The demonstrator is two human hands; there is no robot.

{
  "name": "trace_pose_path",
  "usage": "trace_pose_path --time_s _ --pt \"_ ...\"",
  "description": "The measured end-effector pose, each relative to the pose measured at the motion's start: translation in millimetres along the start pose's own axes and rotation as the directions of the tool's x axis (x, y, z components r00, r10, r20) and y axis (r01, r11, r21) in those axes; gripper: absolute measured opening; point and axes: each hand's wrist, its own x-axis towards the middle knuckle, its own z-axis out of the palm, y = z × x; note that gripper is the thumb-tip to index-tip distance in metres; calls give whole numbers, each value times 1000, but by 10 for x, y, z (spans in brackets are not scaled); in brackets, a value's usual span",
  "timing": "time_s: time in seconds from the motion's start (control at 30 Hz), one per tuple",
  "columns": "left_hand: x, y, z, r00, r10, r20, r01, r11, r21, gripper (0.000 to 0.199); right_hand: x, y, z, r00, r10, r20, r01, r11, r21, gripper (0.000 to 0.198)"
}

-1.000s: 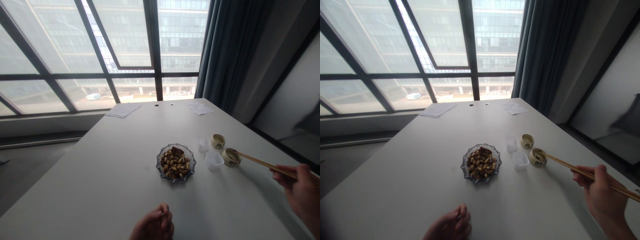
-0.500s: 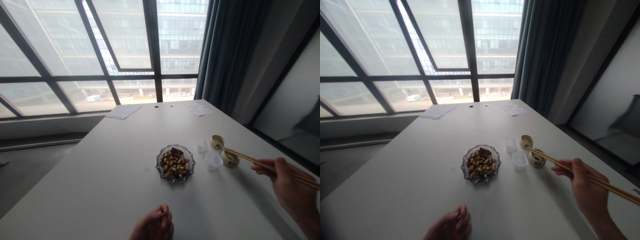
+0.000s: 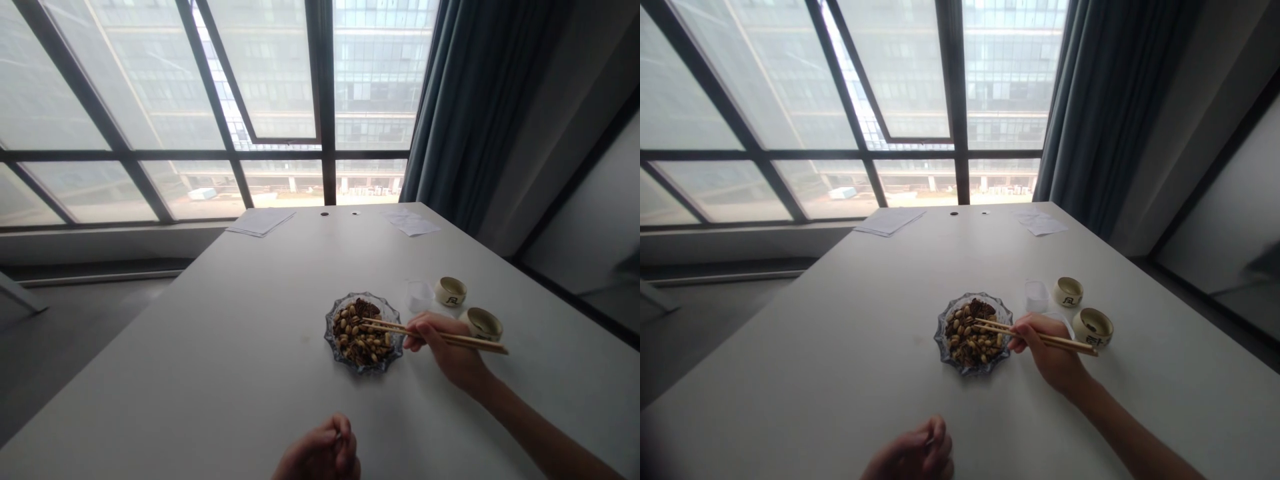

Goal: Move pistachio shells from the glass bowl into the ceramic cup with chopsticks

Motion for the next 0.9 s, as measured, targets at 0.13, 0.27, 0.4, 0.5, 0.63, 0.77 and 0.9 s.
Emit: trace_pose_path --time_s 0.13,0.27,0.4,0.5,0.63,0.77,0.9 --pt "-8 -19 8 1000 -8 9 8 1000 -11 14 7 79 34 997 75 4 -75 996 38 32" --pt "-26 -34 10 1000 -3 12 4 1000 -23 14 -1 125 96 988 147 -52 -143 986 82 35" --pt "-37 -28 12 1000 -12 8 12 999 -30 14 7 81 146 974 166 -155 -151 983 105 38" --pt "-37 -15 18 1000 -16 -6 15 999 -37 14 15 -10 132 954 177 -241 -149 980 130 41" --pt "-42 -11 22 1000 -18 6 19 999 -38 13 -31 -139 -13 919 215 -330 -164 971 175 47" --pt "-50 -8 28 1000 -24 -8 23 998 -53 12 -140 -221 -232 856 253 -450 -154 957 246 50" --pt "-63 12 66 999 -38 -17 37 997 -68 12 -248 -275 -418 781 312 -541 -147 934 327 48"
